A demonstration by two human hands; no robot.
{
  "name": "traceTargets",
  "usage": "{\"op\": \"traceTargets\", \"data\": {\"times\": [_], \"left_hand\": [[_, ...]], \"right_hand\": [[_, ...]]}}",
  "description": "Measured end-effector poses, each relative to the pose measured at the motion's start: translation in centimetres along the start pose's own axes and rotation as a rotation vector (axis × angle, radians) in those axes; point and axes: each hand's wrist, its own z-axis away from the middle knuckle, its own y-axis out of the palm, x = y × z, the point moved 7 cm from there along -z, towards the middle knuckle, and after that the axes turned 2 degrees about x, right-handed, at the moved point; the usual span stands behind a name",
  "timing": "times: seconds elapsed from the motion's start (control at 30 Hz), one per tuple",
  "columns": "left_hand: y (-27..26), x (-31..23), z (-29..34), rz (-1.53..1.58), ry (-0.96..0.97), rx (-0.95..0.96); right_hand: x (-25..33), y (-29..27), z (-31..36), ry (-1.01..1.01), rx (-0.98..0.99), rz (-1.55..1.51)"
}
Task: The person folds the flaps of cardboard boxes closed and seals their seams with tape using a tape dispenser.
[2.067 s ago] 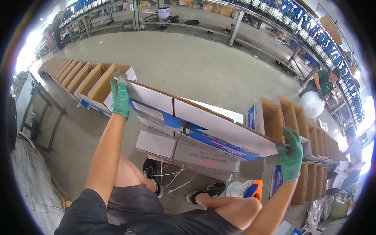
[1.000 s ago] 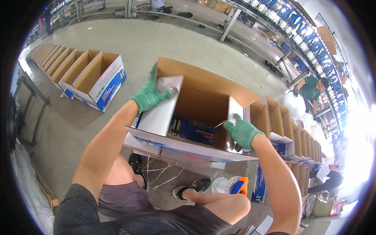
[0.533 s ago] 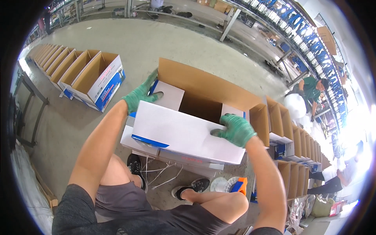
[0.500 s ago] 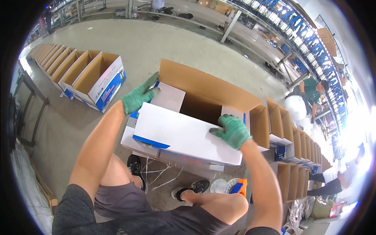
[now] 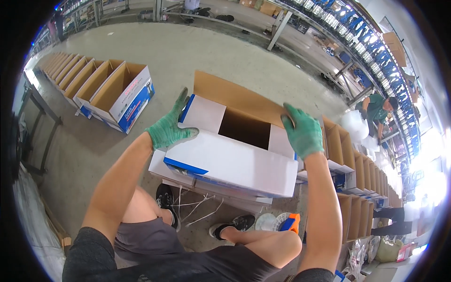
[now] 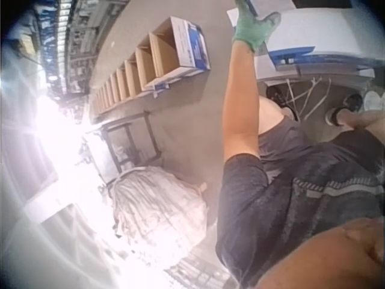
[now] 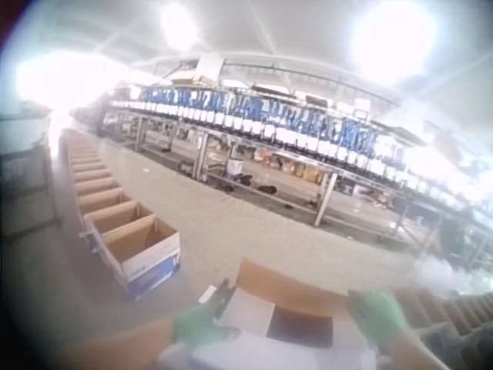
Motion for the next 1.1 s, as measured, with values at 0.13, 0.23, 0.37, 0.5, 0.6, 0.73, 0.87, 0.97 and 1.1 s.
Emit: {"op": "traceTargets", "data": {"times": [0.13,0.23,0.37,0.5,0.6,0.73,0.87,0.97,1.1], "left_hand": [[0.3,0.0,0.1,-0.127,0.032,0.03],[0.8,0.7,-0.2,-0.127,0.016,0.077],[0.4,1.4,-0.4,-0.09,0.032,-0.032],[0.7,2.2,-0.6,0.006,0.001,-0.106],[1.0,2.2,-0.5,-0.036,0.022,-0.135],[1.4,2.2,-0.1,-0.127,0.017,-0.15],[1.4,2.2,0.0,-0.211,0.071,-0.129],[1.3,2.5,-0.3,-0.245,0.098,-0.091],[1.3,1.8,-0.5,-0.345,0.148,-0.095]], "right_hand": [[3.0,2.9,6.7,-0.31,0.415,0.165],[2.3,3.2,8.8,-0.2,0.235,0.071],[-0.7,4.7,9.1,-0.115,0.146,-0.113],[-5.5,6.8,10.1,0.279,0.054,-0.631],[-5.9,8.0,11.1,0.294,0.149,-0.484],[-5.2,8.5,11.7,0.315,0.222,-0.434],[-5.4,7.5,12.2,0.273,0.218,-0.601],[-9.4,6.0,16.1,0.519,-0.036,-1.399],[-16.7,2.8,27.8,0.799,0.149,-0.36]]}}
